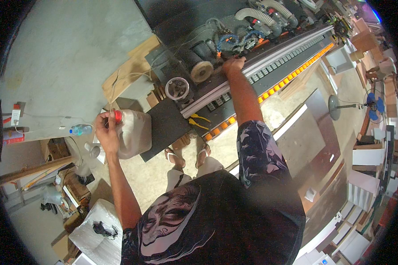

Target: The person assembles a small tube with a red cap and a clear plastic tube, then uses pliers to secure the connection. The person then places the assembled tube into a machine.

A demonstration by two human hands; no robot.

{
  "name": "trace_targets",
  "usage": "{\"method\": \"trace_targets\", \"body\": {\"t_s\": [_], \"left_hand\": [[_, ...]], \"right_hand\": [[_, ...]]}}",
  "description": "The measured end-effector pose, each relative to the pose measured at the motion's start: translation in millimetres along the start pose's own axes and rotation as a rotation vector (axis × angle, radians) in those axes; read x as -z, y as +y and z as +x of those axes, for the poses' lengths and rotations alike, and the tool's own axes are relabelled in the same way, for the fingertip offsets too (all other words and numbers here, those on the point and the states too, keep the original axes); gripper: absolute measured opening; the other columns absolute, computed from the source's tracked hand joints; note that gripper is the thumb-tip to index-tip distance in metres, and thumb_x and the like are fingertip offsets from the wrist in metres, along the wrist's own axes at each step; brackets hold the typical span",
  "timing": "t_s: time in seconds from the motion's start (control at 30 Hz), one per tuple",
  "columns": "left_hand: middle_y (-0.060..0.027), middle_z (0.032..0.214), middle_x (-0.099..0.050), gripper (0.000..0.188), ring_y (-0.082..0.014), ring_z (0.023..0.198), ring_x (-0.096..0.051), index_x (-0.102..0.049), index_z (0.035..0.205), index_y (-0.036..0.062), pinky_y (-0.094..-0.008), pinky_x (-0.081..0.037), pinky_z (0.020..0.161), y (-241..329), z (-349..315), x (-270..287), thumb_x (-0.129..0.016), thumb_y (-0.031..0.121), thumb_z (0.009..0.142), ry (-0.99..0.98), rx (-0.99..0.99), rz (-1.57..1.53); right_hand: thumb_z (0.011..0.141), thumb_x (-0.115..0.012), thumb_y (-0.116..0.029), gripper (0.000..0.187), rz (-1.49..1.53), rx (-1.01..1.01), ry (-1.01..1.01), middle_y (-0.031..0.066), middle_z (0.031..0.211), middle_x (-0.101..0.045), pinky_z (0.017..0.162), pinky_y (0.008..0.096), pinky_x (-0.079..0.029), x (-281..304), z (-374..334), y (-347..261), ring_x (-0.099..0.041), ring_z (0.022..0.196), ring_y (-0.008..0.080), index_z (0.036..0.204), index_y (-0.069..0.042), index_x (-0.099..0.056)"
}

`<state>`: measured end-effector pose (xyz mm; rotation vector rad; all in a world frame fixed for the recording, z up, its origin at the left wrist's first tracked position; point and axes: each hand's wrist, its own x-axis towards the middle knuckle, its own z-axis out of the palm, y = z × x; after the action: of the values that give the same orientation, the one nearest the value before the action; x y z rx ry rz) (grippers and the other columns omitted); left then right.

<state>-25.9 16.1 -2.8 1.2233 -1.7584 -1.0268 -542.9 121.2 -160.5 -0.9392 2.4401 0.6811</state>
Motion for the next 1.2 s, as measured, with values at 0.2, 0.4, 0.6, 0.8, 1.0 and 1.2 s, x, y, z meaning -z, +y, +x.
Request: {"method": "trace_targets", "body": {"t_s": [0.2,0.4,0.6,0.8,1.0,1.2], "left_hand": [[-0.0079,0.094,-0.075,0.027,-0.0141,0.087,-0.069,-0.066,0.106,-0.0005,-0.032,-0.056,0.082,2.9,0.4,-1.9,-0.069,0.026,0.107,0.013,-0.023,0.068],[-0.0081,0.093,-0.074,0.027,-0.0134,0.085,-0.068,-0.066,0.106,-0.0007,-0.031,-0.058,0.078,4.6,-2.5,-1.5,-0.07,0.026,0.107,0.021,-0.032,0.036],[-0.008,0.092,-0.074,0.027,-0.0124,0.083,-0.067,-0.066,0.105,-0.0005,-0.0299,-0.058,0.076,8.9,-3.1,-2.7,-0.069,0.026,0.107,0.007,-0.021,0.021],[-0.0075,0.092,-0.074,0.029,-0.0132,0.084,-0.067,-0.066,0.105,-0.0009,-0.031,-0.056,0.08,1.7,-1.4,-0.2,-0.07,0.028,0.107,0.027,-0.052,0.072],[-0.0079,0.093,-0.075,0.029,-0.0134,0.085,-0.067,-0.067,0.104,-0.0006,-0.0317,-0.056,0.081,4.7,0.5,-4.0,-0.07,0.028,0.106,0.012,-0.053,0.06],[-0.0084,0.095,-0.076,0.029,-0.0141,0.087,-0.068,-0.066,0.105,-0.0005,-0.0319,-0.056,0.083,-4.9,-0.1,-1.8,-0.07,0.028,0.106,0.013,-0.015,0.016]], "right_hand": [[0.114,-0.038,-0.032,0.05,0.012,-0.002,-0.043,0.0073,0.166,-0.048,0.122,0.0592,-0.023,3.3,-1.9,5.8,-0.046,0.153,0.0299,0.159,-0.014,-0.052],[0.115,-0.041,-0.036,0.05,-0.064,0.021,-0.098,0.0067,0.165,-0.049,0.123,0.0581,-0.023,15.2,-17.8,-0.6,-0.044,0.154,0.0302,0.159,-0.017,-0.054],[0.114,-0.042,-0.037,0.05,-0.042,0.041,-0.123,0.0074,0.165,-0.05,0.123,0.0575,-0.022,18.3,-22.4,1.3,-0.042,0.155,0.0313,0.157,-0.016,-0.055],[0.114,-0.041,-0.039,0.052,-0.034,0.02,-0.123,0.0071,0.167,-0.047,0.124,0.057,-0.022,18.7,-19.1,-2.2,-0.04,0.156,0.0313,0.158,-0.015,-0.054],[0.099,-0.066,-0.043,0.048,0.009,-0.048,0.067,0.0021,0.151,-0.065,0.115,0.0511,-0.033,-17.7,18.6,6.7,-0.059,0.142,0.025,0.142,-0.022,-0.071],[0.113,-0.04,-0.031,0.05,0.02,0.004,-0.081,0.0094,0.166,-0.048,0.121,0.0567,-0.025,6.6,-2.6,3.6,-0.044,0.154,0.0312,0.158,-0.012,-0.054]]}}
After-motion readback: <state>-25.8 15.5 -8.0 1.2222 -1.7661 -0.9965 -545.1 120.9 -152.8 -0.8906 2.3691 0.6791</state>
